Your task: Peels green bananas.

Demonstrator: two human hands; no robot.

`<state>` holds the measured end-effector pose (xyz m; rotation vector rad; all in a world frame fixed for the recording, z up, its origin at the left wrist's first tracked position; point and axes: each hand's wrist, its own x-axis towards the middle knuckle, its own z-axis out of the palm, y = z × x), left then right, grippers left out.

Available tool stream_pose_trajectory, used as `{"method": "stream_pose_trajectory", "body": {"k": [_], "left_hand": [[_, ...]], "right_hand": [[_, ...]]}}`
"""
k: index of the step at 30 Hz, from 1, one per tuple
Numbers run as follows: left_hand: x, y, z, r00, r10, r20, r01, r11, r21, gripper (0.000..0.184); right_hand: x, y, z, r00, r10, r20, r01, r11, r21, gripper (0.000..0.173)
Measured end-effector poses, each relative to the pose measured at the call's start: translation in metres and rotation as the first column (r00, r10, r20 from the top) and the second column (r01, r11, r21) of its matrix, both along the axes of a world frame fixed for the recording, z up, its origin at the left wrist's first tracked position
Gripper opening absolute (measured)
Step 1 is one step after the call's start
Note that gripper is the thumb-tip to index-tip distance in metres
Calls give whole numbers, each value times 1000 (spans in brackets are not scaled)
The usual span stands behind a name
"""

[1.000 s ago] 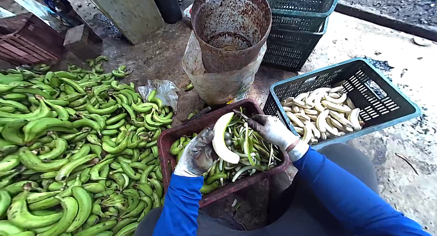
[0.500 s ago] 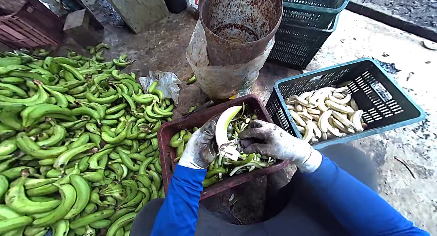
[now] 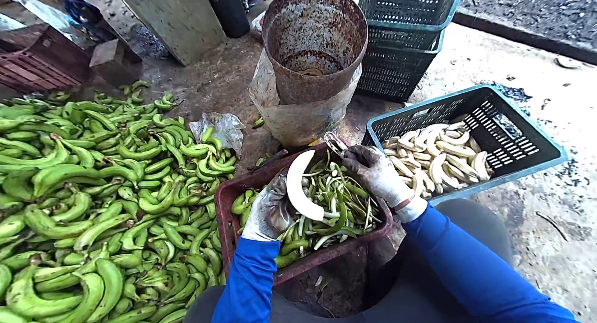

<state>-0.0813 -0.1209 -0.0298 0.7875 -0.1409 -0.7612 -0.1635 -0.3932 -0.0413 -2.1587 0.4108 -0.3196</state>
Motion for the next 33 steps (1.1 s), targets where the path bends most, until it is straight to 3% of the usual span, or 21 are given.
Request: {"method": "stream_pose_trajectory", "body": {"k": [2, 4, 6, 8, 10, 13, 15, 17, 19, 21, 23, 25, 27, 30, 33], "left_hand": [[0, -3, -1, 996, 85, 34, -86, 995, 51, 36], [-3, -8, -3, 985, 166, 49, -171, 978, 122, 39], [-12, -15, -6, 983, 174, 59, -180, 976, 122, 40], [-22, -22, -9, 989, 140, 45, -144, 983, 109, 33], [-28, -23, 3, 989, 104, 104, -122, 974, 190, 31], [-16, 4, 28, 966, 138, 220, -207, 922, 328, 34], [1, 34, 39, 928, 283, 244, -349, 888, 300, 33], [19, 59, 55, 847, 485, 217, -528, 813, 244, 29], [33, 78, 65, 758, 628, 176, -652, 731, 201, 24], [38, 83, 71, 705, 693, 153, -709, 680, 187, 19], [38, 83, 68, 716, 685, 132, -697, 693, 183, 16], [39, 83, 58, 746, 652, 135, -665, 721, 195, 20], [39, 86, 48, 757, 629, 178, -654, 725, 218, 26], [38, 94, 42, 766, 595, 242, -642, 724, 253, 30], [38, 94, 45, 756, 609, 241, -654, 702, 280, 29]], "right_hand": [[-5, 12, 6, 1000, -6, 25, 5, 999, 46, 49], [-10, 32, 10, 998, 41, 50, -47, 992, 115, 72], [-16, 55, 8, 986, 162, 33, -163, 986, 39, 91], [-22, 72, 5, 967, 255, -17, -255, 957, -136, 81], [-28, 73, 9, 970, 245, -4, -239, 941, -238, 66], [-41, 36, 16, 992, 40, 119, 11, 917, -399, 46], [-55, -3, 18, 972, -232, 44, 224, 849, -478, 48], [-55, -31, 13, 894, -444, -60, 377, 817, -436, 57], [-44, -19, 10, 877, -467, -114, 412, 852, -324, 61], [-28, 21, 4, 941, -291, -173, 247, 939, -238, 55], [-6, 62, -22, 979, 20, -203, -67, 971, -230, 43], [21, 104, -60, 926, 302, -227, -356, 899, -256, 32], [51, 146, -97, 836, 474, -276, -542, 789, -288, 29], [92, 197, -153, 754, 488, -440, -645, 679, -351, 46], [99, 227, -182, 754, 369, -543, -599, 726, -337, 61]]}}
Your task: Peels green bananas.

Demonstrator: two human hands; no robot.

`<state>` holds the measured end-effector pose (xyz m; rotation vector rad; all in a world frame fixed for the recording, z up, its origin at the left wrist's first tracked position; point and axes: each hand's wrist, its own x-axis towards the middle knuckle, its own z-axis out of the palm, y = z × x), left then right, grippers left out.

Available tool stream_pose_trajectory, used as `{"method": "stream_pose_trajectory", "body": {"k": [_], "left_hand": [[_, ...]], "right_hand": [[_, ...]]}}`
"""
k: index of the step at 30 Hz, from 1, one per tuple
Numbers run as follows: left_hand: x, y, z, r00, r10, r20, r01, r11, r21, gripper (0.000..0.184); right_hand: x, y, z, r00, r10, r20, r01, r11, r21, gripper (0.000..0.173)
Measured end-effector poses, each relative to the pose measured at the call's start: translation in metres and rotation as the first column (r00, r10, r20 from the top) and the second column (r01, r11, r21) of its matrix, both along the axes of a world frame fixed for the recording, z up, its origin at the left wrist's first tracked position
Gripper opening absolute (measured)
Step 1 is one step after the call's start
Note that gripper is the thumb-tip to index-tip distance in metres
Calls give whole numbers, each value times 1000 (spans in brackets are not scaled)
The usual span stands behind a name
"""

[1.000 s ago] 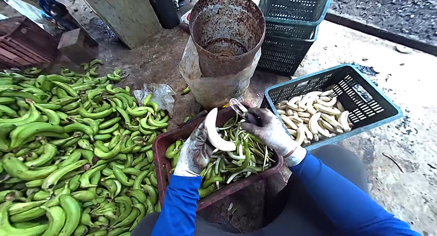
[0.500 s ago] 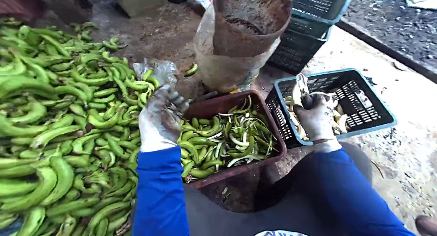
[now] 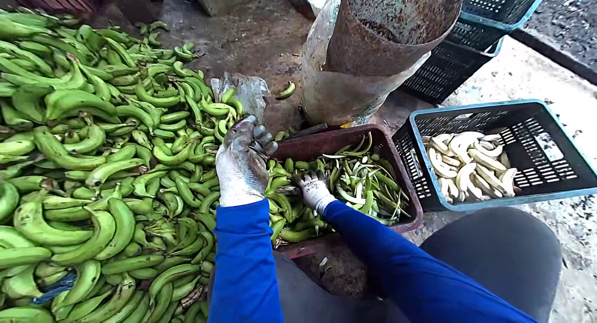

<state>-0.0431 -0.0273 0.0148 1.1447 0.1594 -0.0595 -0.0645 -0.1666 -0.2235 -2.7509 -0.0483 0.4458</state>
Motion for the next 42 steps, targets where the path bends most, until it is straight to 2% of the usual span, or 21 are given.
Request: {"method": "stream_pose_trajectory", "body": {"k": [2, 5, 7, 9, 11, 13, 15, 17, 18, 20, 21, 23, 25, 26, 28, 31, 32, 34, 37, 40, 42], "left_hand": [[0, -1, 1, 1000, -30, 10, 29, 999, 23, 29], [0, -11, 5, 996, -92, 11, 90, 991, 102, 31], [-3, -15, 5, 987, -161, -16, 161, 960, 230, 34], [-5, -15, 1, 979, -198, -44, 200, 908, 367, 40], [-9, -20, -9, 985, -154, -77, 172, 892, 418, 48], [-15, -38, -18, 979, -126, -161, 175, 923, 342, 60], [-30, -69, -21, 929, -177, -324, 237, 959, 157, 67], [-48, -98, -35, 828, -389, -403, 401, 914, -58, 70], [-57, -110, -38, 777, -502, -381, 464, 865, -194, 67], [-69, -126, -40, 752, -609, -252, 487, 771, -411, 58], [-71, -129, -39, 784, -587, -203, 478, 779, -406, 51], [-67, -127, -37, 874, -471, -115, 447, 875, -187, 37], [-58, -118, -41, 924, -382, 2, 376, 909, 179, 37], [-55, -114, -45, 929, -366, 54, 333, 891, 309, 40], [-50, -110, -48, 922, -360, 141, 267, 856, 443, 45], [-53, -114, -45, 896, -399, 195, 170, 714, 679, 45], [-56, -115, -44, 885, -422, 197, 167, 682, 712, 44], [-62, -119, -44, 869, -450, 208, 182, 680, 710, 44], [-68, -124, -41, 875, -407, 262, 178, 774, 607, 42], [-62, -119, -19, 919, -307, 248, 245, 936, 251, 39], [-47, -105, -7, 935, -307, 177, 302, 952, 55, 38]], "right_hand": [[-7, 11, 0, 997, -74, -9, 74, 996, -45, 63], [-15, -4, 8, 991, -115, -72, 117, 993, 20, 69], [-26, -22, 17, 975, -184, -126, 202, 968, 146, 54], [-33, -47, 43, 939, -294, -181, 343, 856, 386, 50], [-44, -80, 73, 907, -359, -220, 412, 644, 645, 44], [-59, -112, 117, 893, -393, -220, 387, 420, 821, 40], [-76, -135, 165, 893, -413, -178, 306, 268, 913, 37], [-92, -151, 197, 901, -411, -140, 217, 148, 965, 27], [-100, -158, 206, 912, -394, -115, 178, 128, 976, 22], [-115, -168, 212, 916, -393, -83, 153, 152, 976, 20], [-121, -171, 210, 898, -431, -86, 179, 179, 967, 22], [-127, -177, 203, 835, -532, -138, 301, 233, 925, 37], [-125, -180, 192, 764, -634, -118, 407, 332, 851, 46], [-124, -181, 187, 751, -657, -68, 418, 393, 819, 46], [-123, -183, 187, 791, -612, 7, 389, 512, 766, 42], [-125, -181, 187, 880, -475, -3, 320, 588, 743, 39], [-126, -179, 185, 899, -439, -2, 298, 607, 736, 39], [-126, -176, 183, 918, -397, 11, 266, 636, 724, 38], [-121, -175, 175, 936, -344, -79, 299, 653, 696, 39], [-119, -179, 147, 932, -274, -240, 364, 722, 589, 44], [-120, -179, 147, 946, -288, -149, 320, 746, 584, 42]]}}
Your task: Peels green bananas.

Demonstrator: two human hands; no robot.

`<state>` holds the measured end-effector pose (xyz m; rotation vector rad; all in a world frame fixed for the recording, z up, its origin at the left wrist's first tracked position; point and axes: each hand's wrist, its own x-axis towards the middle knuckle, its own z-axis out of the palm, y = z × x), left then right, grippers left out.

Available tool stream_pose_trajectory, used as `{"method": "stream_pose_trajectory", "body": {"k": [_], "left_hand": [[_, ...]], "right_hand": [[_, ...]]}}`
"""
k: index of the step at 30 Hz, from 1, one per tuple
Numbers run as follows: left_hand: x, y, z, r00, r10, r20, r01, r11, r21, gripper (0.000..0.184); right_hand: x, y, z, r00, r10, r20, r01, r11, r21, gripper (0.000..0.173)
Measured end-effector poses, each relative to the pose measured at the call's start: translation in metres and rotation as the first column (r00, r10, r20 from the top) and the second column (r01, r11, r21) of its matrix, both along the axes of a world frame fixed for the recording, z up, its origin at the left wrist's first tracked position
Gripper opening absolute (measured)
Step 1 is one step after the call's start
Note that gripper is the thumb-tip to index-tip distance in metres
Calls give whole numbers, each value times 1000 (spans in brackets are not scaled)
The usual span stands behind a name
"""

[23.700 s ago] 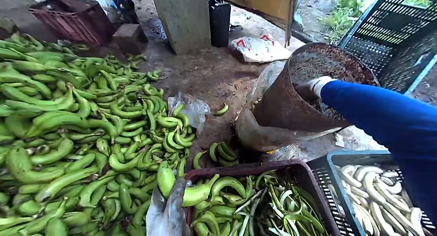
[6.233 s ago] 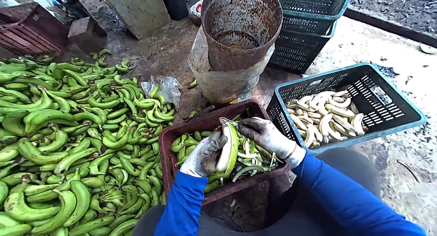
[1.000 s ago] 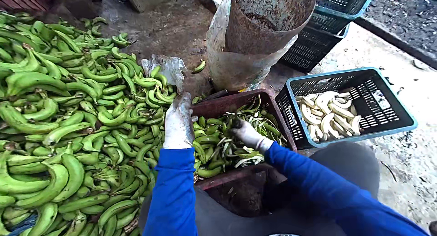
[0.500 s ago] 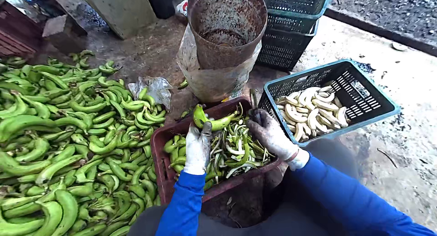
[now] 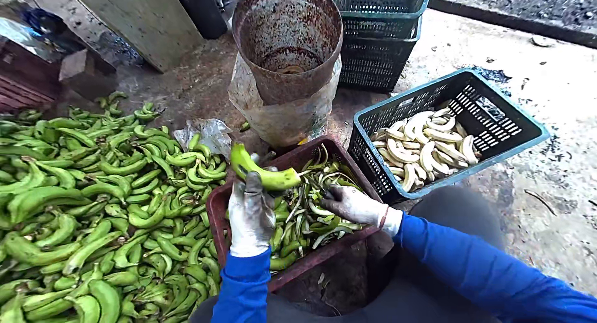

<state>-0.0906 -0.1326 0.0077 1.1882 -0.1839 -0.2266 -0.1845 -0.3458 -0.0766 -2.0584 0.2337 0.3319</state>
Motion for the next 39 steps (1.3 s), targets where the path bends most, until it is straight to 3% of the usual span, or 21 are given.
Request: {"method": "stream_pose_trajectory", "body": {"k": [2, 5, 8, 12, 15, 17, 19, 21, 24, 27, 30, 32, 34, 36, 39], "left_hand": [[5, 12, -1, 986, 26, -166, -38, 997, -66, 36], [5, 14, -18, 937, 84, -338, -99, 995, -28, 40], [1, 4, -27, 923, 75, -378, -57, 997, 59, 48], [-15, -2, -26, 932, -14, -362, 51, 994, 94, 51], [-23, -10, -33, 956, -8, -293, 64, 981, 183, 47], [-23, -16, -32, 955, 50, -292, 22, 971, 237, 48], [-21, -18, -29, 934, 60, -352, -5, 988, 157, 47], [-17, -12, -31, 926, -20, -376, 44, 997, 56, 49], [-7, -9, -35, 917, -72, -393, 78, 997, -1, 49], [-6, -9, -38, 916, 6, -402, 11, 999, 39, 45], [-11, -10, -37, 932, 63, -357, -49, 998, 48, 43], [-17, -12, -37, 938, 64, -341, -47, 997, 58, 44], [-24, -14, -40, 937, 15, -348, 4, 999, 53, 40], [-28, -19, -43, 912, -51, -408, 68, 997, 27, 43], [-29, -22, -42, 849, -116, -516, 145, 989, 15, 49]], "right_hand": [[1, 2, 12, 989, -1, 151, 6, 1000, -30, 49], [-4, 16, 27, 935, 68, 349, -36, 995, -98, 51], [-10, 32, 31, 833, 174, 525, -88, 979, -185, 44], [-7, 40, 25, 826, 235, 513, -115, 960, -255, 43], [6, 23, 18, 833, 111, 542, 94, 937, -336, 39], [15, 2, 17, 866, -54, 497, 253, 905, -342, 40], [21, -24, 22, 894, -230, 385, 357, 884, -302, 45], [20, -37, 27, 887, -278, 369, 386, 884, -262, 50], [8, -15, 36, 904, -207, 375, 274, 952, -134, 43], [-8, 19, 33, 893, -37, 448, 53, 998, -22, 37], [-15, 35, 32, 884, 112, 455, -116, 993, -18, 38], [-11, 36, 28, 894, 144, 423, -139, 989, -42, 40], [-1, 31, 22, 888, 99, 449, -39, 989, -142, 39], [12, 19, 15, 827, 23, 561, 160, 948, -274, 36], [25, -7, 21, 806, -172, 567, 386, 878, -283, 39]]}}
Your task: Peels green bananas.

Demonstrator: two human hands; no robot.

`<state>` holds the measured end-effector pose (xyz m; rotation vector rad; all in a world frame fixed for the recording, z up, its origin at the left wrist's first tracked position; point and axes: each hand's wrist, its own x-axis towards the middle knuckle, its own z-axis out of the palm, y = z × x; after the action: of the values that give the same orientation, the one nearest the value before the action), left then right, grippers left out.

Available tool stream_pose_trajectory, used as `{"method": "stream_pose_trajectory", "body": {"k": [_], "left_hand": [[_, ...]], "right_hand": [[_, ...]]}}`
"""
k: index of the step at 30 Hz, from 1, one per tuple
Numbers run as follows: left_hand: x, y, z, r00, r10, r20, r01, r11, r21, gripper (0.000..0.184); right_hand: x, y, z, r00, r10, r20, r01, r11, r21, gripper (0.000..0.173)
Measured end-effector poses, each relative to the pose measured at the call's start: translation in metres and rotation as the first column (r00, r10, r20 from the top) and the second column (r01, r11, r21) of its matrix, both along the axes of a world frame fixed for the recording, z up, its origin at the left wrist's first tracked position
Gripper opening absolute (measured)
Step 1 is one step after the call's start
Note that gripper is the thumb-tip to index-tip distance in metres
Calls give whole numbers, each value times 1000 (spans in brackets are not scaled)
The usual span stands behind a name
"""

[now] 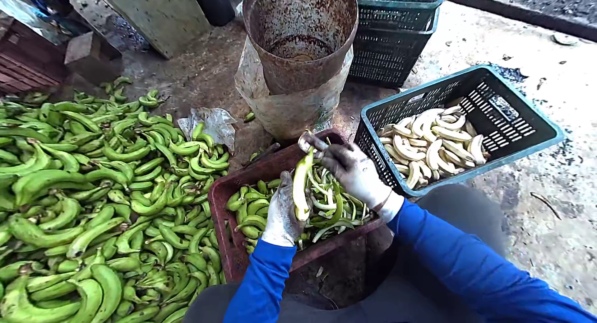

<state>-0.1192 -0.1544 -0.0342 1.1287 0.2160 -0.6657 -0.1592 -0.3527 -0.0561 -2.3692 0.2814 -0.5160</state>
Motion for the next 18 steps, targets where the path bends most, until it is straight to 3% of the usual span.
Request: {"method": "stream_pose_trajectory", "body": {"k": [2, 4, 9, 12, 14, 18], "left_hand": [[1, 2, 1, 999, -42, -20, 41, 998, -41, 47], [7, 4, 0, 999, -36, 23, 38, 997, -65, 41], [19, 8, -7, 939, 109, 327, -142, 987, 77, 42], [20, 7, -6, 939, 212, 272, -208, 977, -44, 38], [16, 10, -4, 966, 156, 205, -134, 984, -119, 38], [8, 10, -4, 982, -180, 50, 184, 976, -113, 35]], "right_hand": [[-1, -13, 11, 995, -58, -86, 66, 994, 87, 45], [-7, -11, 18, 994, -3, -111, 21, 987, 159, 48], [-33, 28, 16, 924, 368, -102, -297, 862, 411, 38], [-41, 39, 13, 848, 524, -83, -445, 787, 428, 36], [-36, 38, 10, 854, 511, -96, -443, 812, 380, 37], [-11, 13, 4, 984, 176, -2, -173, 972, 156, 37]]}}
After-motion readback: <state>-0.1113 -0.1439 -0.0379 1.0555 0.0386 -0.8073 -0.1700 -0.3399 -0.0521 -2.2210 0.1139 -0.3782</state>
